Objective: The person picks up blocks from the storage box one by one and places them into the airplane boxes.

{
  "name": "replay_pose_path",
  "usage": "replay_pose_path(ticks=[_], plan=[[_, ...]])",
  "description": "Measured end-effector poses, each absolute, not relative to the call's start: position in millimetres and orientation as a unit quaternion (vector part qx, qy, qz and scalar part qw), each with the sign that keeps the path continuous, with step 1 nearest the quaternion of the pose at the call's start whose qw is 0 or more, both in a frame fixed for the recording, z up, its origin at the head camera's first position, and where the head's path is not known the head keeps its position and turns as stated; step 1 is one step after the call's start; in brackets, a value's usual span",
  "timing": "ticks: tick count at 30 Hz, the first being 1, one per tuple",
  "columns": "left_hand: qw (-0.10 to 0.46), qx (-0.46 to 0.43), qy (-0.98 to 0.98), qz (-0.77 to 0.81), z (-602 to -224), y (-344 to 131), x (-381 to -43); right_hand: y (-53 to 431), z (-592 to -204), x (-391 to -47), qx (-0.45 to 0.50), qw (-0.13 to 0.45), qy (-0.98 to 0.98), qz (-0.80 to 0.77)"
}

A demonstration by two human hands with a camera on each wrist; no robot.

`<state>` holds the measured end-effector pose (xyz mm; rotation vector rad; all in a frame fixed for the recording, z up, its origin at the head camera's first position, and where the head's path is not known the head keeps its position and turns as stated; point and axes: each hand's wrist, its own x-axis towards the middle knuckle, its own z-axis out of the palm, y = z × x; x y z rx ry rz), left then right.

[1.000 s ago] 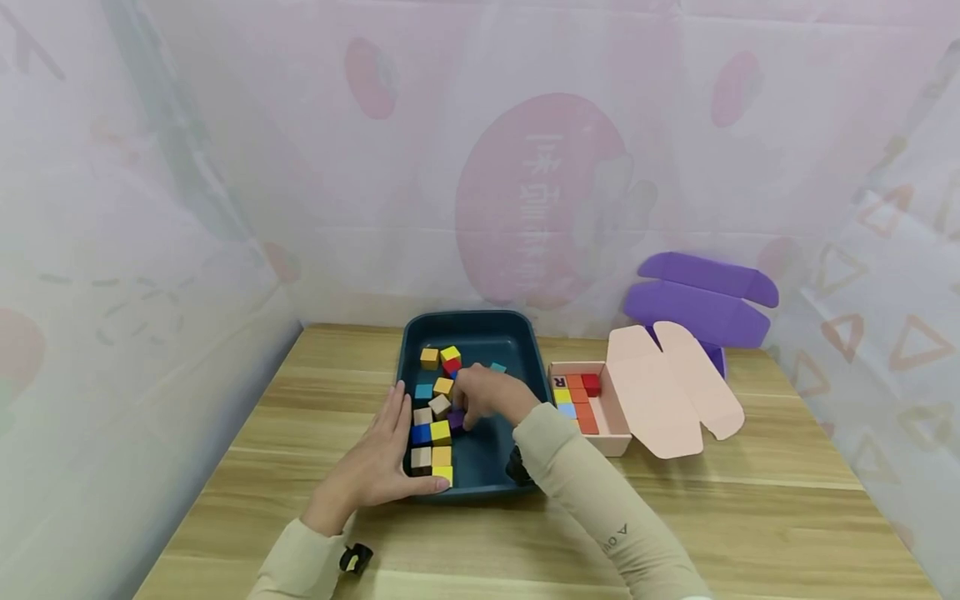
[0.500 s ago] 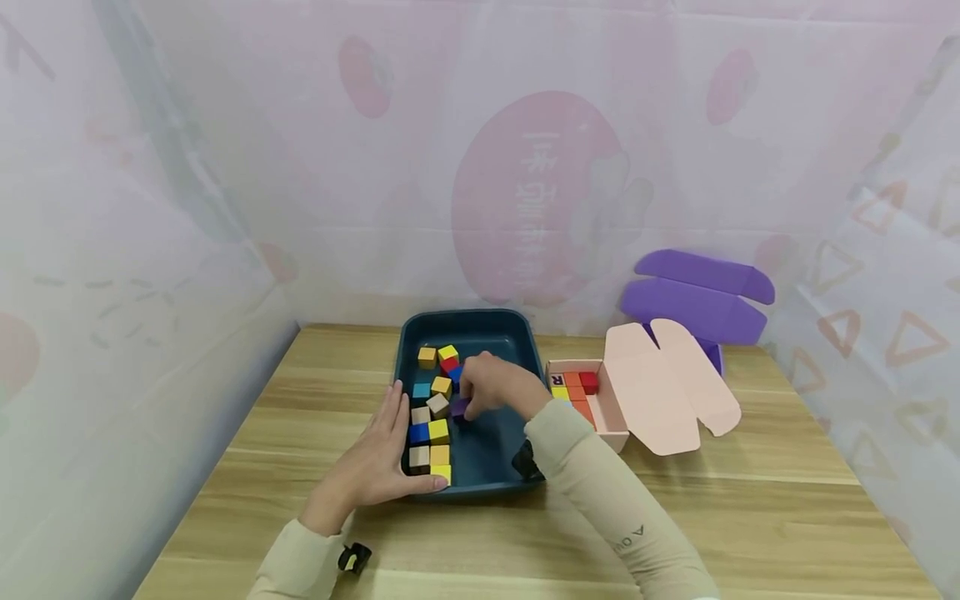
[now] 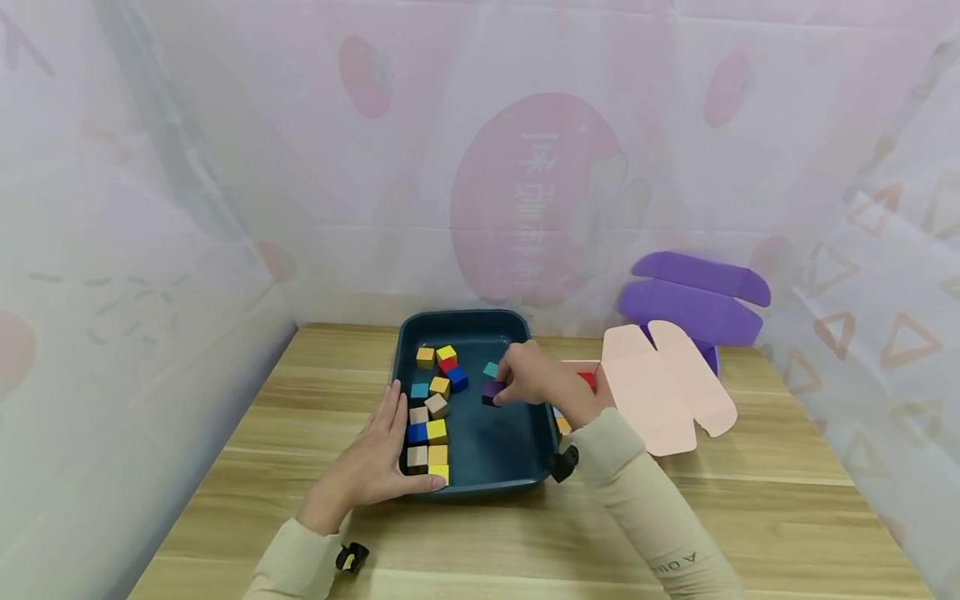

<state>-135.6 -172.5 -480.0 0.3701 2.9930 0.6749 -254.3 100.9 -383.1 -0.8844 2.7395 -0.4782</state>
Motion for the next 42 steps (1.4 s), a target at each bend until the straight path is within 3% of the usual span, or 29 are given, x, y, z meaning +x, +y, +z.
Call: replay_pose_path(ticks=[7, 22, 34, 42], plan=[[0.027, 0.122, 0.968, 0.216, -481, -173, -137, 134, -382, -250, -0.271, 0.085, 0.938, -0.202], [0.032, 0.123, 0.968, 0.218, -482, -173, -137, 188, -392, -237, -0.104, 0.03, 0.955, -0.275], [0.029, 0.121, 0.968, 0.22, -482, -174, -138, 203, -400, -238, 0.044, 0.013, 0.968, -0.246], [0.033, 0.12, 0.967, 0.225, -482, -173, -137, 202, -423, -243, 0.065, -0.011, 0.96, -0.27]])
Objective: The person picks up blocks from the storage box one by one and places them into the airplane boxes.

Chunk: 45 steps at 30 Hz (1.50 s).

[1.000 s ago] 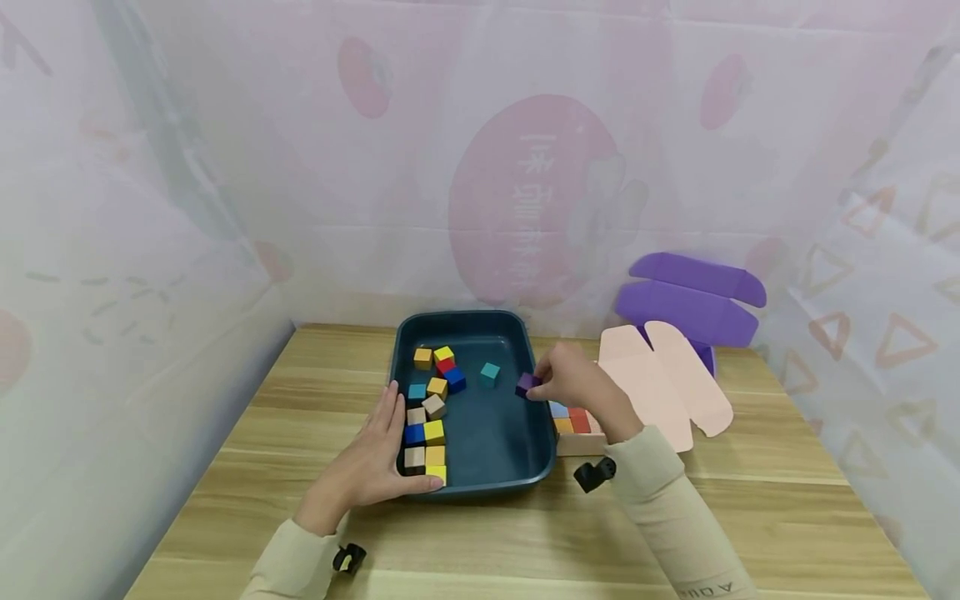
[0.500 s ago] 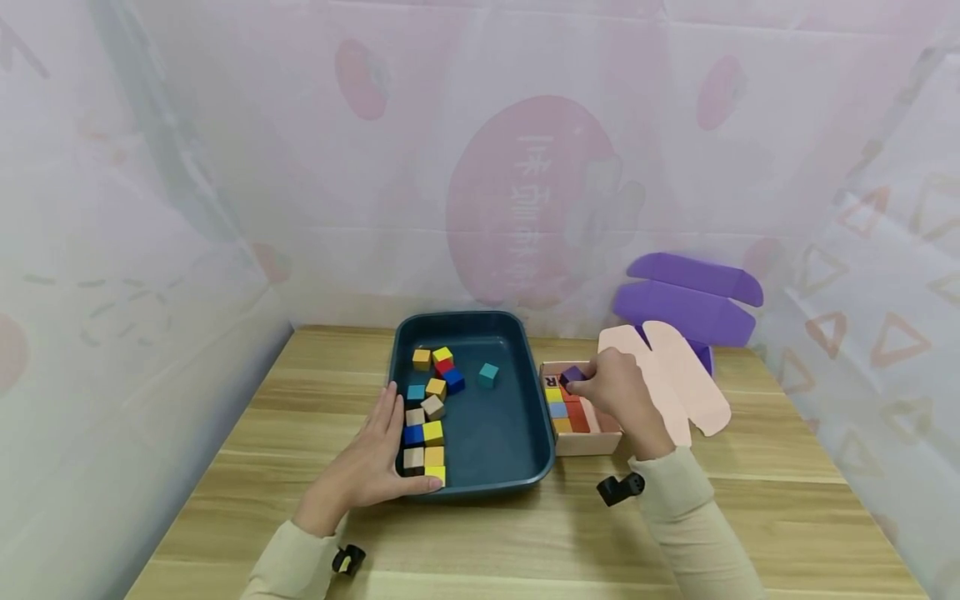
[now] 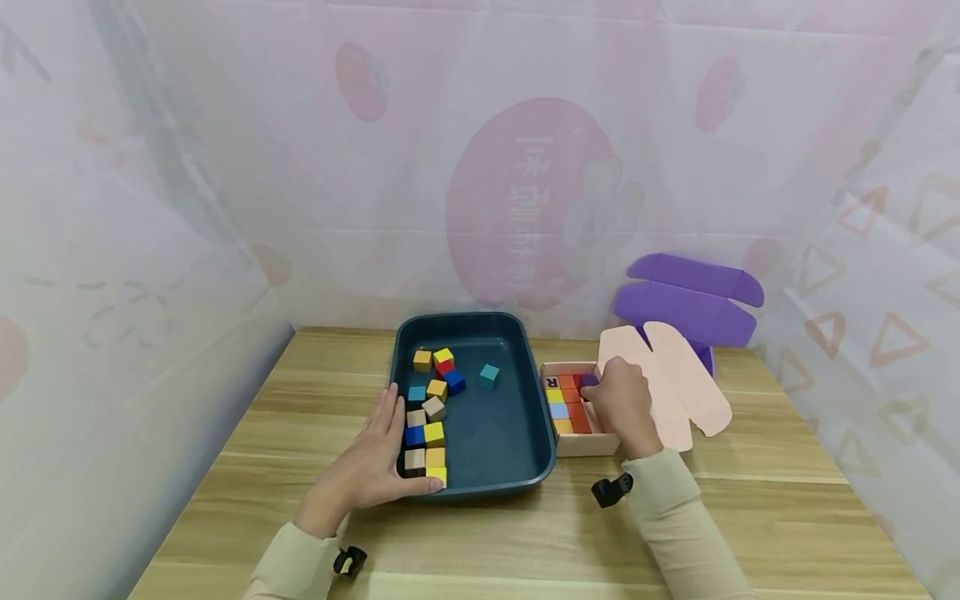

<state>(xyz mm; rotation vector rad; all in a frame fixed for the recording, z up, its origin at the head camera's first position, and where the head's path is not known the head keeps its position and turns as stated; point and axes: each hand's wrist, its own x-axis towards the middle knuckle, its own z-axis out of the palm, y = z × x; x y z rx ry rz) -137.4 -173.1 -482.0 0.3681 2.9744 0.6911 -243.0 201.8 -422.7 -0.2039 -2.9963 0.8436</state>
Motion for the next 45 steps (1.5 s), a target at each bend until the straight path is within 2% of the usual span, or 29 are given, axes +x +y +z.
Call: replay_pose_path(ticks=[10, 16, 28, 37, 45], plan=[[0.027, 0.121, 0.967, 0.223, -482, -175, -138, 195, -447, -255, -0.053, 0.063, -0.971, 0.223], [0.028, 0.122, 0.967, 0.224, -482, -174, -138, 191, -449, -253, -0.059, 0.075, -0.973, 0.211], [0.026, 0.121, 0.967, 0.224, -482, -172, -138, 189, -453, -247, -0.059, 0.072, -0.973, 0.211], [0.03, 0.121, 0.967, 0.223, -485, -173, -138, 185, -462, -245, -0.052, 0.035, -0.976, 0.21], [0.022, 0.124, 0.967, 0.223, -483, -173, -138, 183, -470, -243, -0.046, 0.063, -0.978, 0.195]])
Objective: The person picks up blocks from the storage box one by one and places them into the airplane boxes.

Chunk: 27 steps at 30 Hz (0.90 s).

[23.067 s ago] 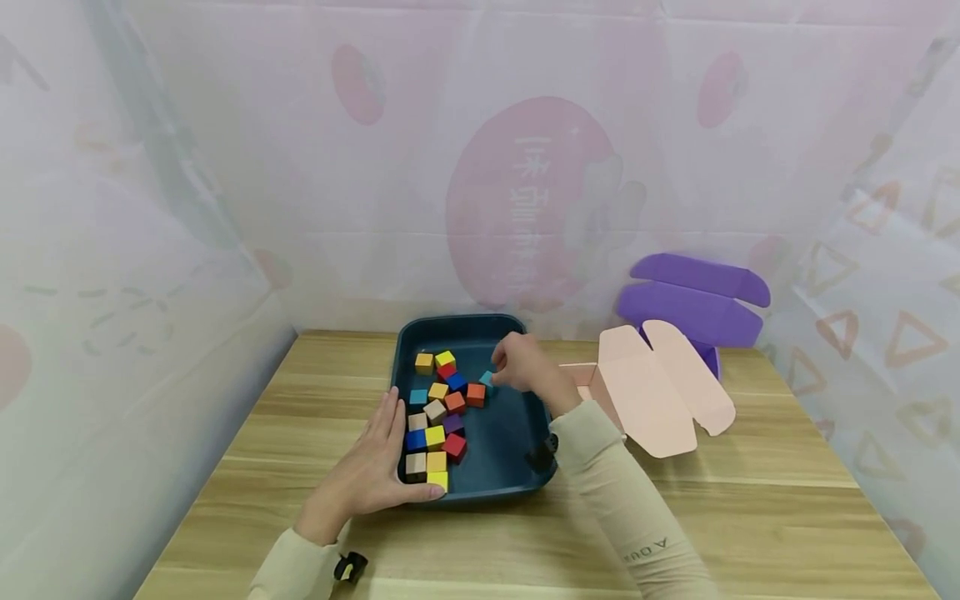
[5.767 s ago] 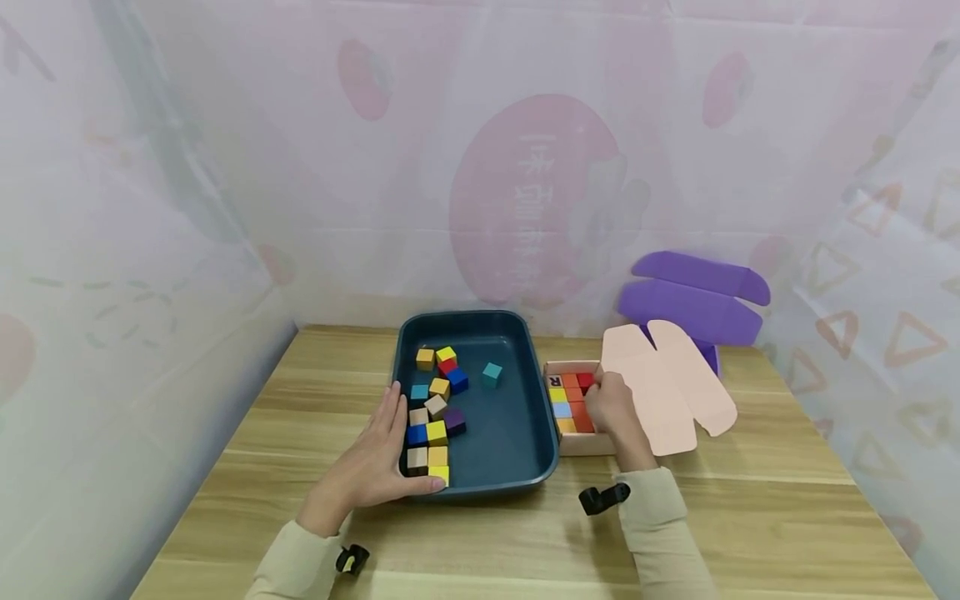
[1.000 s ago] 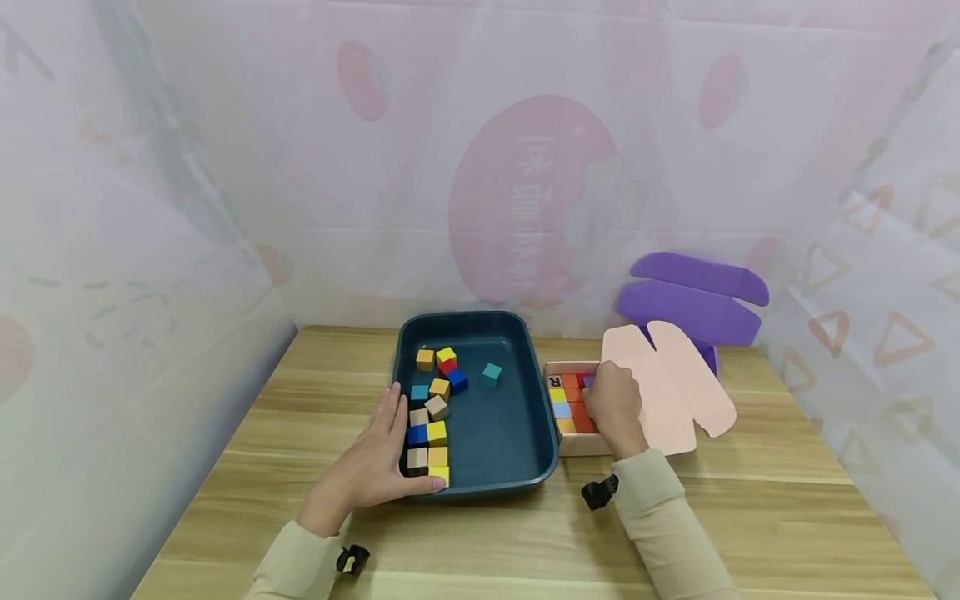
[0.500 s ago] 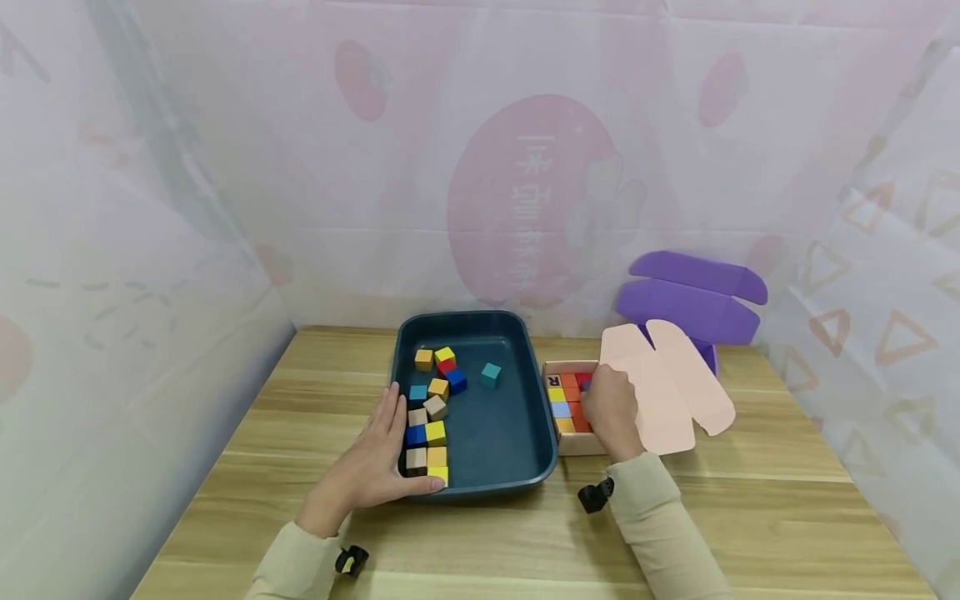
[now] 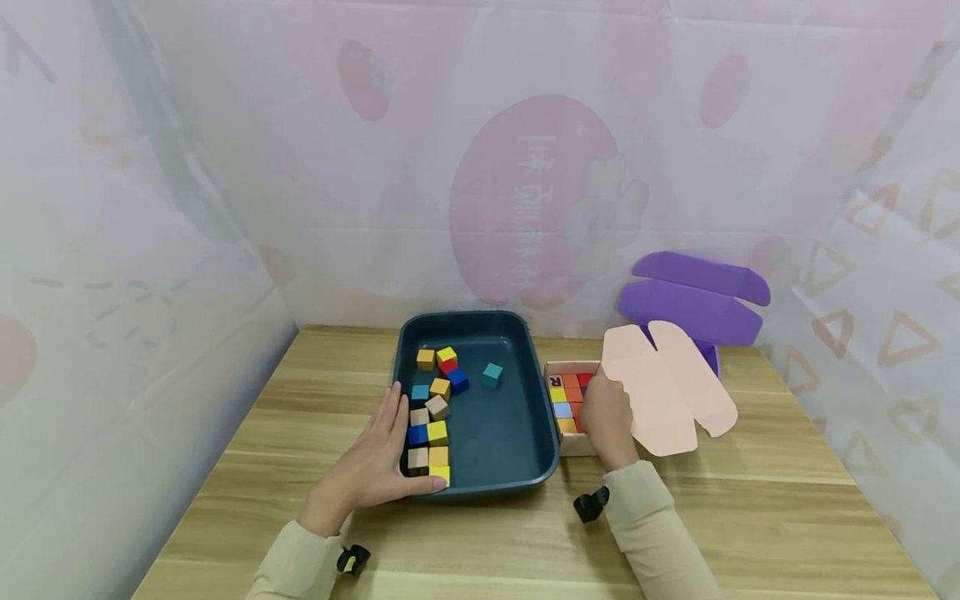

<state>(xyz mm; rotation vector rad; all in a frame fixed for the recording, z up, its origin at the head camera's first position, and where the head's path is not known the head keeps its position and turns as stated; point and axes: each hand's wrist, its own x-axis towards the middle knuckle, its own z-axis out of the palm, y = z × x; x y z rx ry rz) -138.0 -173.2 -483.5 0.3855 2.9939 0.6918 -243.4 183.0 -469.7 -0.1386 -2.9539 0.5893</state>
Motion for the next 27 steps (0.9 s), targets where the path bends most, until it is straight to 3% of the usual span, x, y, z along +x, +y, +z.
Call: replay_pose_path(ticks=[7, 19, 27], plan=[[0.024, 0.122, 0.966, 0.225, -483, -173, -138, 181, -477, -245, -0.055, 0.1, -0.975, 0.188], [0.027, 0.121, 0.967, 0.222, -483, -174, -137, 184, -473, -240, -0.039, 0.086, -0.973, 0.212], [0.024, 0.124, 0.968, 0.217, -483, -173, -137, 183, -445, -233, 0.008, 0.077, -0.971, 0.224]])
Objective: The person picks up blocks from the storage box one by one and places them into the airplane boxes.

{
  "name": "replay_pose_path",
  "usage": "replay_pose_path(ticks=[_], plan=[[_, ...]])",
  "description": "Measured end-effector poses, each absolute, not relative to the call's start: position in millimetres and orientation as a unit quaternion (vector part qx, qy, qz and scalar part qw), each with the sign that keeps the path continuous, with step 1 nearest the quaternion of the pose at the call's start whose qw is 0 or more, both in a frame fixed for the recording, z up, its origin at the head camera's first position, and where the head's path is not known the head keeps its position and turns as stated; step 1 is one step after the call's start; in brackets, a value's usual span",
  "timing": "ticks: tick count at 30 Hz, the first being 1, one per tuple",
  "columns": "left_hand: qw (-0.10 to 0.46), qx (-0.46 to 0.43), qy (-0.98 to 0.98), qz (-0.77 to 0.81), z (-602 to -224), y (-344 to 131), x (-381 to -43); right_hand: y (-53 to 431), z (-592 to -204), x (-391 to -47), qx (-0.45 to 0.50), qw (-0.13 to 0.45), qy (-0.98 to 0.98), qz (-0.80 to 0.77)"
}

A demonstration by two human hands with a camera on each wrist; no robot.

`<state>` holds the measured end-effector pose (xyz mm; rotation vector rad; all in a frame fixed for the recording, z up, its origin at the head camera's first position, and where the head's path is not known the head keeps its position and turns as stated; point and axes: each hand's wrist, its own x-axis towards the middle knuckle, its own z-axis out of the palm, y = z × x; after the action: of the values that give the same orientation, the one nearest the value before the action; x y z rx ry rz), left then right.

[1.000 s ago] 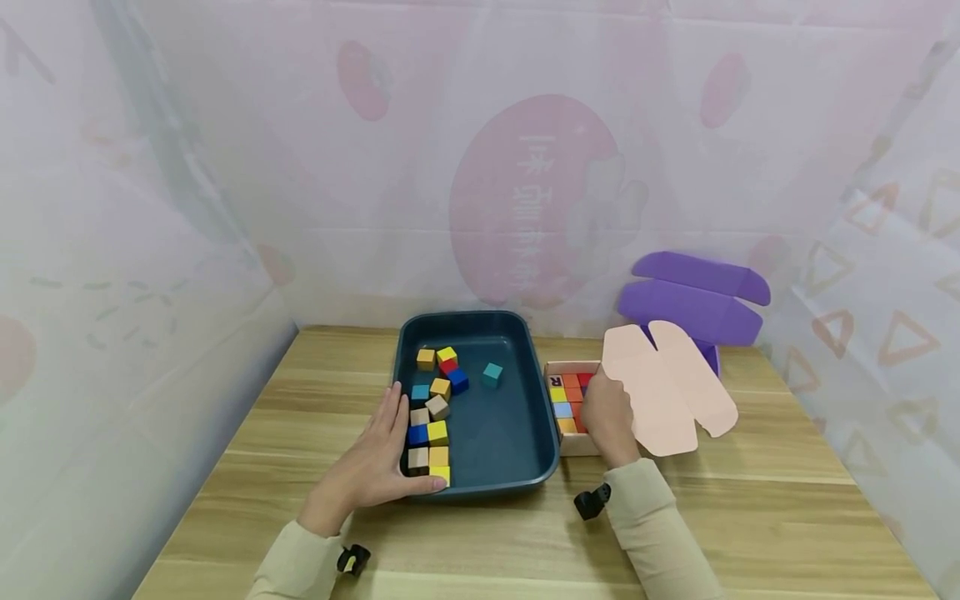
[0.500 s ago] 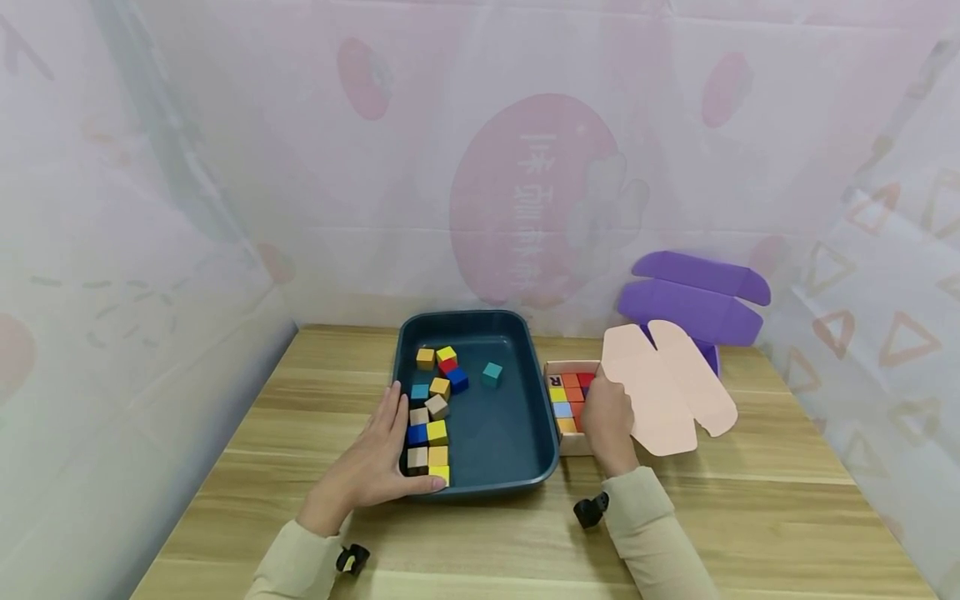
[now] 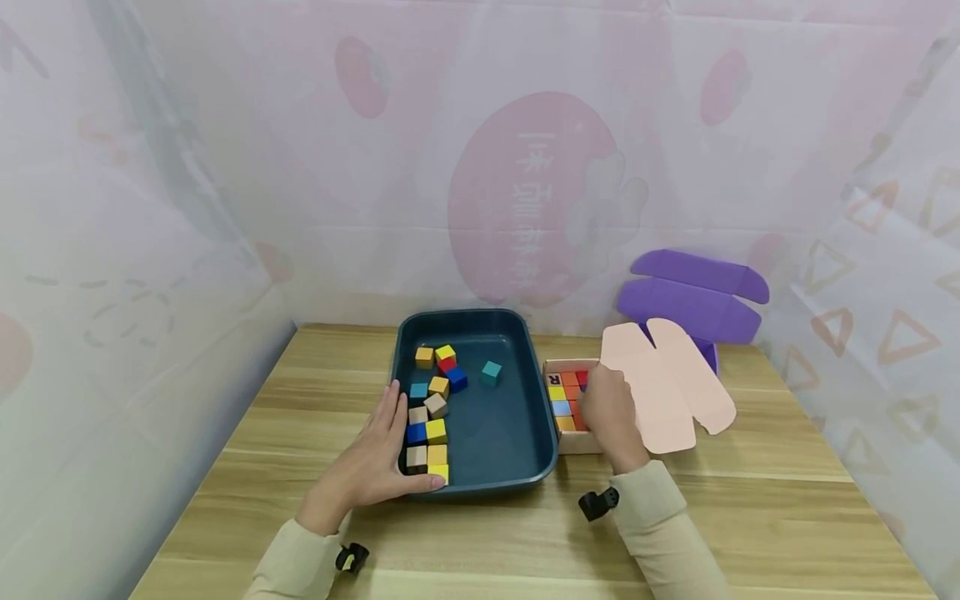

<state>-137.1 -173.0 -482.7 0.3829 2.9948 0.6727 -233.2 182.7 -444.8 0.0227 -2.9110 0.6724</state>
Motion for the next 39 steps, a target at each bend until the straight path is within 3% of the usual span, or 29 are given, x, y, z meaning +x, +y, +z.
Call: replay_pose_path(ticks=[7, 16, 21, 39], plan=[[0.024, 0.125, 0.967, 0.218, -482, -173, -138, 158, -415, -215, 0.162, 0.063, -0.948, 0.267], [0.028, 0.131, 0.967, 0.215, -484, -173, -136, 121, -417, -191, 0.305, -0.104, -0.895, 0.309], [0.022, 0.132, 0.966, 0.221, -485, -173, -136, 103, -429, -190, 0.358, -0.152, -0.872, 0.295], [0.023, 0.14, 0.966, 0.215, -481, -176, -138, 49, -469, -198, 0.379, -0.132, -0.887, 0.227]])
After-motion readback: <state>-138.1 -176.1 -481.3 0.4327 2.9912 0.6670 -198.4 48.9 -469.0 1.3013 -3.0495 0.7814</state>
